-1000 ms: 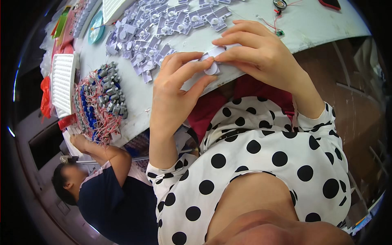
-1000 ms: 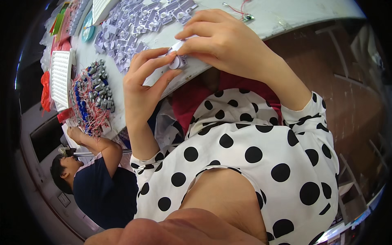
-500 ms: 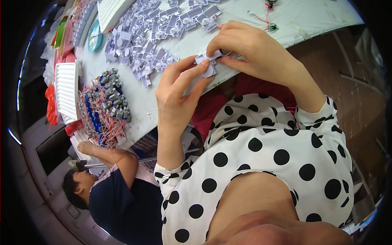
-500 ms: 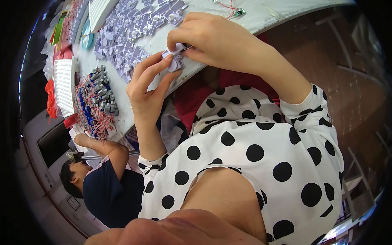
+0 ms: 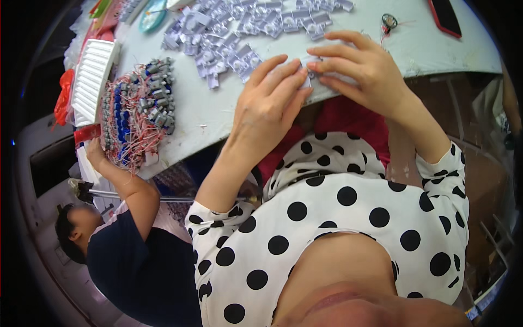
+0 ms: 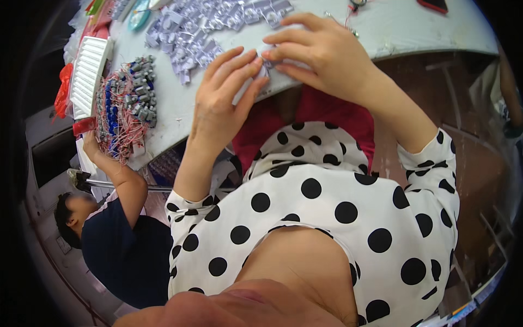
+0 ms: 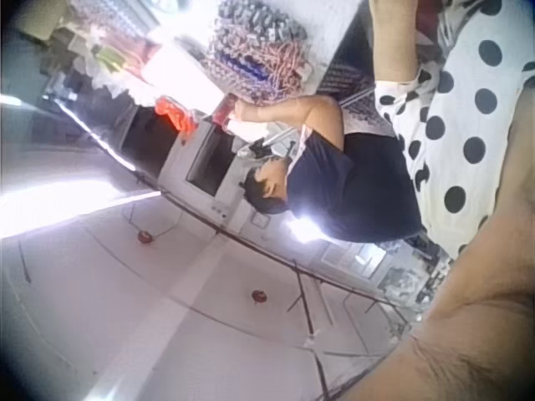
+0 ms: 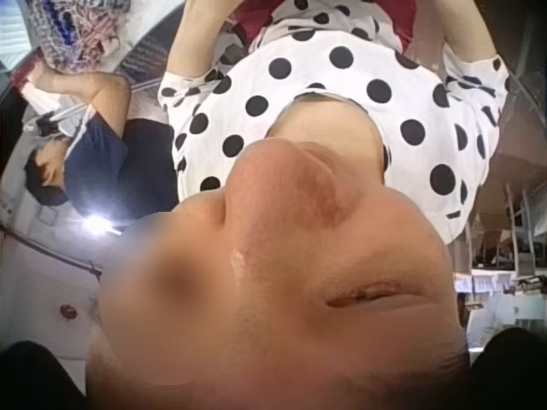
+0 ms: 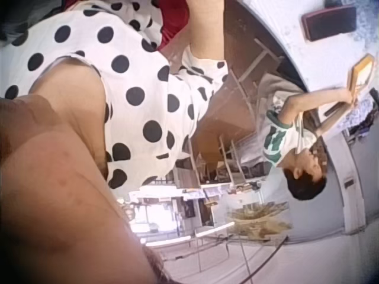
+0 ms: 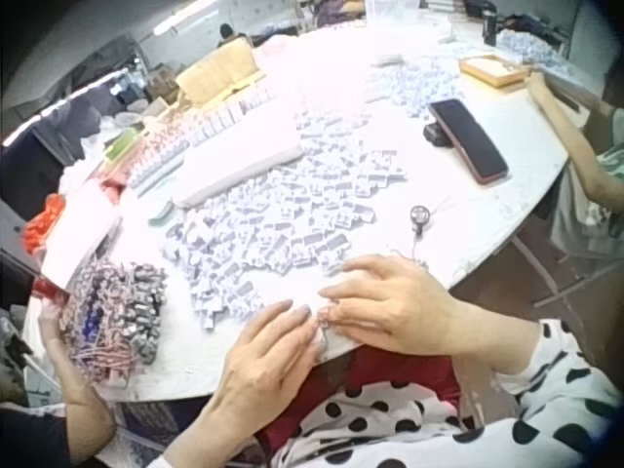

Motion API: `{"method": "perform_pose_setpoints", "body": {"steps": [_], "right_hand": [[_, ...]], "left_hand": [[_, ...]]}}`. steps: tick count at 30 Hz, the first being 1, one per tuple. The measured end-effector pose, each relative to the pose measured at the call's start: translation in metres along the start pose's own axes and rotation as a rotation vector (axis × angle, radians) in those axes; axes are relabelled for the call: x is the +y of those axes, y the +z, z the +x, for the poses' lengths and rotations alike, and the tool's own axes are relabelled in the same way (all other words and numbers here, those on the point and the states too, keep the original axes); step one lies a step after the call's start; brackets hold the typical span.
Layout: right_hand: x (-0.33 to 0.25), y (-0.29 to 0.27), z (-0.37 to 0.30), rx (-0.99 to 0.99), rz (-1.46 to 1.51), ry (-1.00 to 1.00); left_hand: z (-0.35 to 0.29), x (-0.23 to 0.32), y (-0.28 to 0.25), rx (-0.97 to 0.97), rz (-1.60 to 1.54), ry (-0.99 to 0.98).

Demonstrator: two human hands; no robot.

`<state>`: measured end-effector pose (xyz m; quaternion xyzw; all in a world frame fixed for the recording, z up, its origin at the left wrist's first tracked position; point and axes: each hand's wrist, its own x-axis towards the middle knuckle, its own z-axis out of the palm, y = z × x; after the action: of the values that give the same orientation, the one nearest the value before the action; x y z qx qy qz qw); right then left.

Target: The person assembles components by hand, inserting small wired motors into plastic housing units and arranging the assembled units on a tray.

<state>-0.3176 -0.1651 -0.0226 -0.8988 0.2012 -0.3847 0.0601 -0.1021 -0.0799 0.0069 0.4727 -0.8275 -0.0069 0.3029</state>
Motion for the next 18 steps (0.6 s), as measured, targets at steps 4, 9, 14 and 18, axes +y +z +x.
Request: {"method": "perform_pose_setpoints", "body": {"steps": [4, 9, 14, 18], "right_hand": [[-0.006, 0.004, 0.002, -0.066, -0.012, 0.0], [-0.008, -0.002, -0.011, -0.102, -0.085, 0.011], [-0.023, -0.001, -0.019, -0.094, -0.005, -0.069], [-0.026, 0.003, -0.024, -0.077, 0.062, -0.133]], "left_hand": [[-0.013, 0.004, -0.002, 0.069, 0.015, -0.046], [-0.028, 0.0, 0.031, 0.138, -0.015, 0.048], [-0.051, 0.016, 0.031, 0.179, -0.019, 0.059], [-0.061, 0.012, 0.033, 0.233, 0.065, 0.181]]}}
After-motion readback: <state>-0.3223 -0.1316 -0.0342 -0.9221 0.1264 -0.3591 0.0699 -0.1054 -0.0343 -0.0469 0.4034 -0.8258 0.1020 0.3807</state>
